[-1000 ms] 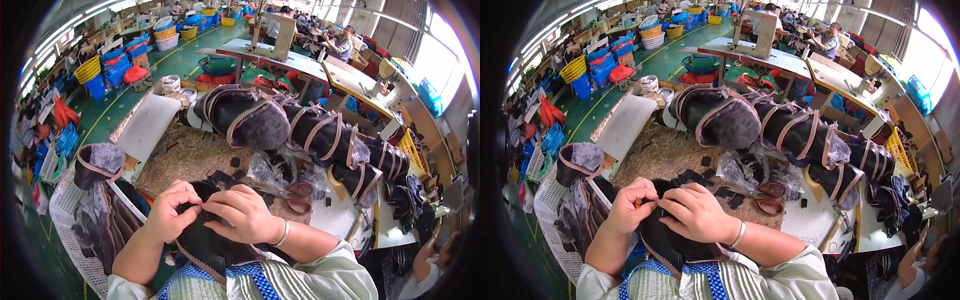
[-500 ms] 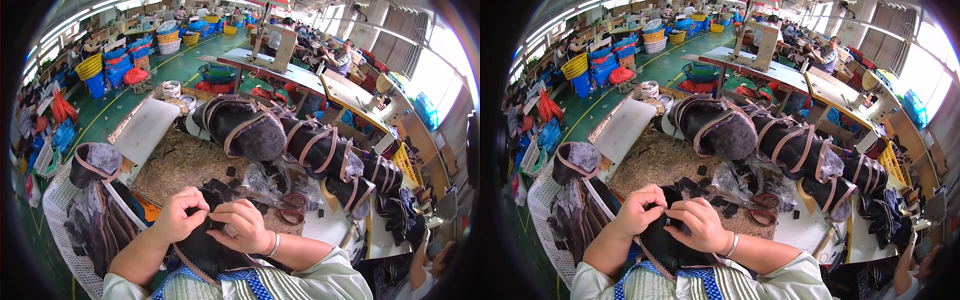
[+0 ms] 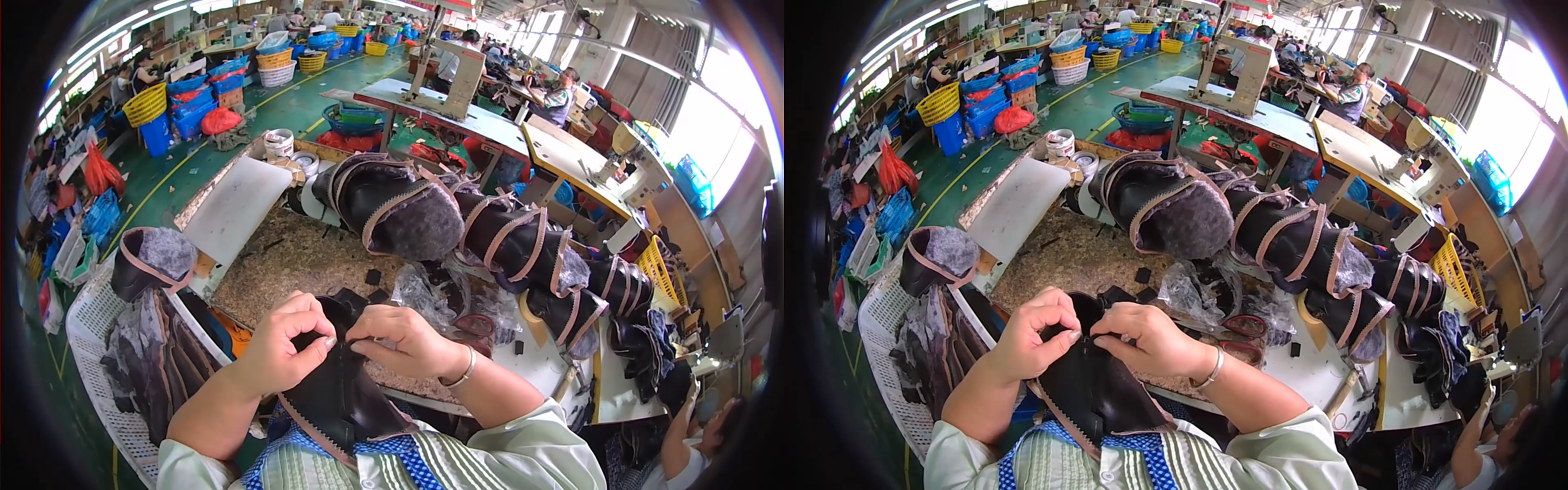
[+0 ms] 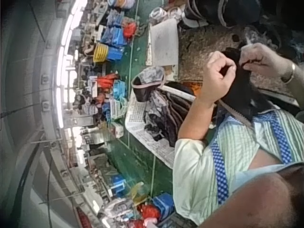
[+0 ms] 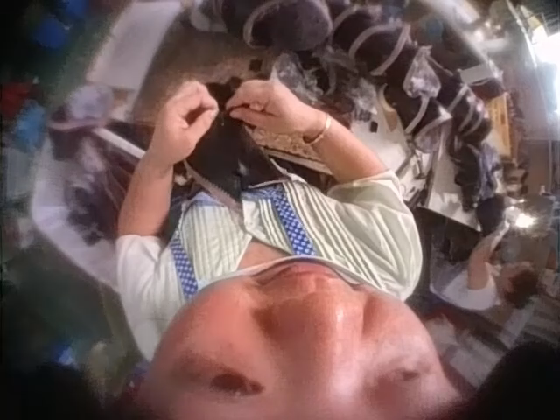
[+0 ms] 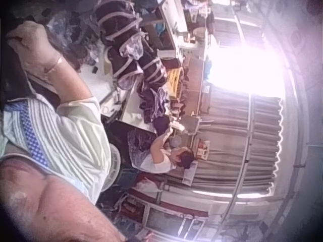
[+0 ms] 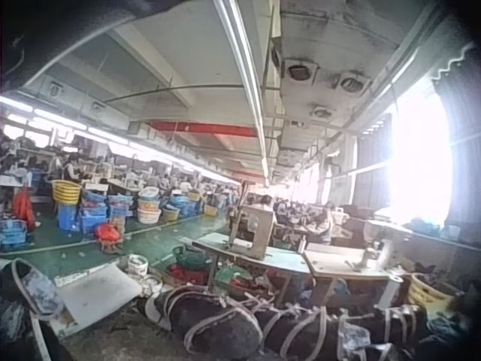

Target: Trimming excess material and inspecting zippers on leather boot uppers at a factory workbench.

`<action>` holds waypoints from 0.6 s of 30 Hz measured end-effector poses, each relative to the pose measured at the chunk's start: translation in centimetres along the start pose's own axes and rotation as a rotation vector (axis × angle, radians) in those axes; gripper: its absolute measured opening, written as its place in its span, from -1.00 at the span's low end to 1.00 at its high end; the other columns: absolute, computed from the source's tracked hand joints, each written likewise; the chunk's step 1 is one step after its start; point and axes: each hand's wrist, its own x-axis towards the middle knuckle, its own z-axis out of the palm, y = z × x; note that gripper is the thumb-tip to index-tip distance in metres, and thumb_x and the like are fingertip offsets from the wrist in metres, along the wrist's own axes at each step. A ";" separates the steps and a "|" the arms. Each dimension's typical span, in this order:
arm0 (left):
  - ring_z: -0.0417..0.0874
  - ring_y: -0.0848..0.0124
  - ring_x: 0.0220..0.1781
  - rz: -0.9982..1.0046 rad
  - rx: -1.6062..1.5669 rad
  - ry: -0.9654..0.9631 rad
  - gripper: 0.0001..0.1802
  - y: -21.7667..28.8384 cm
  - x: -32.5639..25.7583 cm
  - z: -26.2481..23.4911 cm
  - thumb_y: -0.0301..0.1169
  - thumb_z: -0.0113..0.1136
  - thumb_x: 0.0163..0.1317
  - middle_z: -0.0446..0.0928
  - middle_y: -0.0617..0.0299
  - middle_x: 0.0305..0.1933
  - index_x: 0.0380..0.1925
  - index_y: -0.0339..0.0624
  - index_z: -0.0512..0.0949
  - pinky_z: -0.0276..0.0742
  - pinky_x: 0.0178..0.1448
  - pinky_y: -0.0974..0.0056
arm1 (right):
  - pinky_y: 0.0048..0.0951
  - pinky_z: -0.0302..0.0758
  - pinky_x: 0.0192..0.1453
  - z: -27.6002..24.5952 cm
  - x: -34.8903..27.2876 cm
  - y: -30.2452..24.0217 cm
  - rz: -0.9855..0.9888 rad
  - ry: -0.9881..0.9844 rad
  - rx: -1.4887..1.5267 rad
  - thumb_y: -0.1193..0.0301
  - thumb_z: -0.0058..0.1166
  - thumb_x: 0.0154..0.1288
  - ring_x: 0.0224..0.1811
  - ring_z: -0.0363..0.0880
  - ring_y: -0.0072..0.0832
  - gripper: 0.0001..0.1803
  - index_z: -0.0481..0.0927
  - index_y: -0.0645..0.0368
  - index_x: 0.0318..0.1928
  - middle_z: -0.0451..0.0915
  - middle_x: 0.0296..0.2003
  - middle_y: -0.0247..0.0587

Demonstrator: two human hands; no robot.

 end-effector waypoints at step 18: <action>0.61 0.12 -0.03 0.362 -0.342 0.009 -0.63 8.4 0.7 -3.5 -0.12 0.21 0.28 0.63 0.06 -0.19 -0.26 -0.27 0.63 0.51 -0.01 0.11 | -0.46 0.42 -0.28 0.3 -2.2 -1.3 0.153 0.254 -0.079 0.69 0.13 0.14 -0.37 0.52 -0.37 -0.85 0.59 0.31 -0.25 0.55 -0.40 -0.16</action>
